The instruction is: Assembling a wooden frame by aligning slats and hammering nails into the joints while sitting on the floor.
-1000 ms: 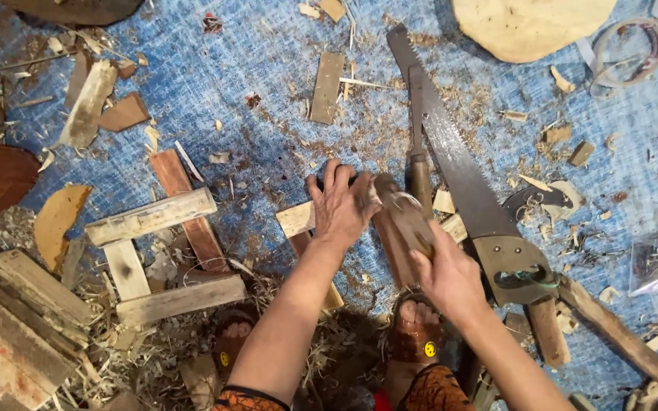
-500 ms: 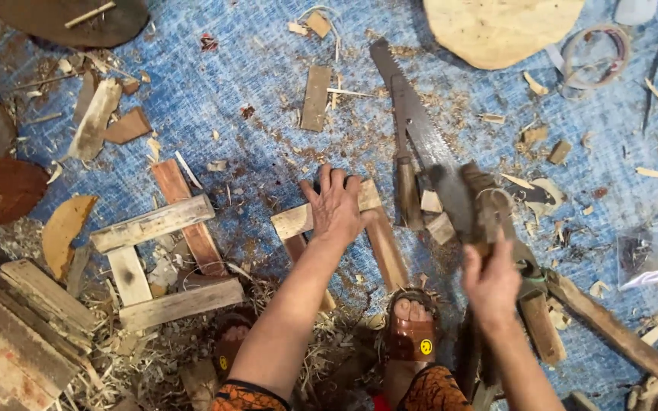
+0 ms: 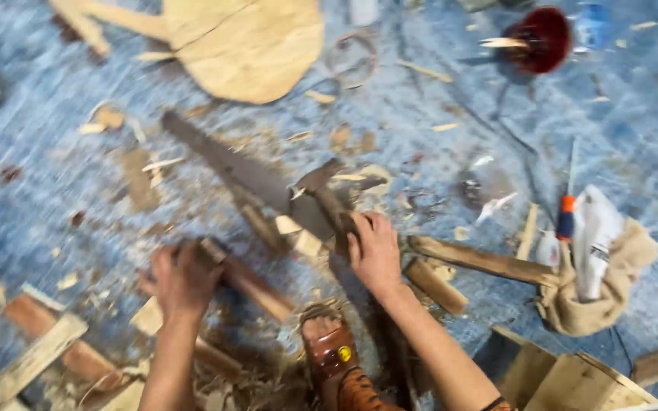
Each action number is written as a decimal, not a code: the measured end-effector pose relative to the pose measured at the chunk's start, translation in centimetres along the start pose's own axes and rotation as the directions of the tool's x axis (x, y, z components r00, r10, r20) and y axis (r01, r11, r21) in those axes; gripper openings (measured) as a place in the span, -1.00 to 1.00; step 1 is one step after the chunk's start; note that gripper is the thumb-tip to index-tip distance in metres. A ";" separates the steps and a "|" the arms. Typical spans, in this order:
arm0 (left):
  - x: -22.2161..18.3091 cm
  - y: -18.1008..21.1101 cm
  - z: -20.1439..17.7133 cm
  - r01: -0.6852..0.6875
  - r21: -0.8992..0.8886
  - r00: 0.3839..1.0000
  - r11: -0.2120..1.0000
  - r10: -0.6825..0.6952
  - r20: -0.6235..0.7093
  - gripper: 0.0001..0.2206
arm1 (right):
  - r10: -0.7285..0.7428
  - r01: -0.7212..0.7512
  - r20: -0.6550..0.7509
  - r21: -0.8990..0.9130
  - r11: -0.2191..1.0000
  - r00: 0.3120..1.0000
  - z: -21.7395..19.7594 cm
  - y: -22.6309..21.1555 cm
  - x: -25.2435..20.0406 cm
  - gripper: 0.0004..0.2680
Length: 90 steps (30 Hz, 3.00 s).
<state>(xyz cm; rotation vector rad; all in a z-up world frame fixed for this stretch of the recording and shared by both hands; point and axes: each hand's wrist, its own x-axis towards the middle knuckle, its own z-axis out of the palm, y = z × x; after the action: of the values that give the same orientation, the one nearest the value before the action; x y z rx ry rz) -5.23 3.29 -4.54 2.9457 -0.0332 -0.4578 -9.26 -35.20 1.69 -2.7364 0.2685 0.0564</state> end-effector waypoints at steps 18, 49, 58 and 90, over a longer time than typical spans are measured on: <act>-25.5 14.4 9.2 -0.220 -0.510 0.961 0.831 0.274 0.032 -0.72 | 0.230 -0.224 -0.034 0.138 0.965 0.972 -0.6 17.2 2.6 -0.71; -24.3 15.0 8.6 -0.280 -0.430 0.954 0.858 0.300 -0.021 -0.64 | 0.155 -0.188 0.237 0.124 0.974 0.959 -5.7 15.4 0.7 -0.84; -23.3 16.2 6.4 -0.265 -0.444 0.960 0.856 0.278 -0.037 -0.70 | 0.487 -0.503 0.618 -0.166 0.848 0.617 -5.3 19.2 -3.2 -0.82; -22.2 16.4 5.1 -0.252 -0.465 0.952 0.849 0.304 0.039 -0.80 | 0.110 -0.108 -0.010 -0.295 0.949 0.994 -1.4 16.7 -1.5 -0.88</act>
<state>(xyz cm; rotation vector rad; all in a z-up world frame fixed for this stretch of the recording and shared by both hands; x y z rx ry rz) -27.93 -12.67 -0.03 2.3984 -0.3195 -0.5045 -13.94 -50.66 -3.16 -3.0143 0.4423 0.1469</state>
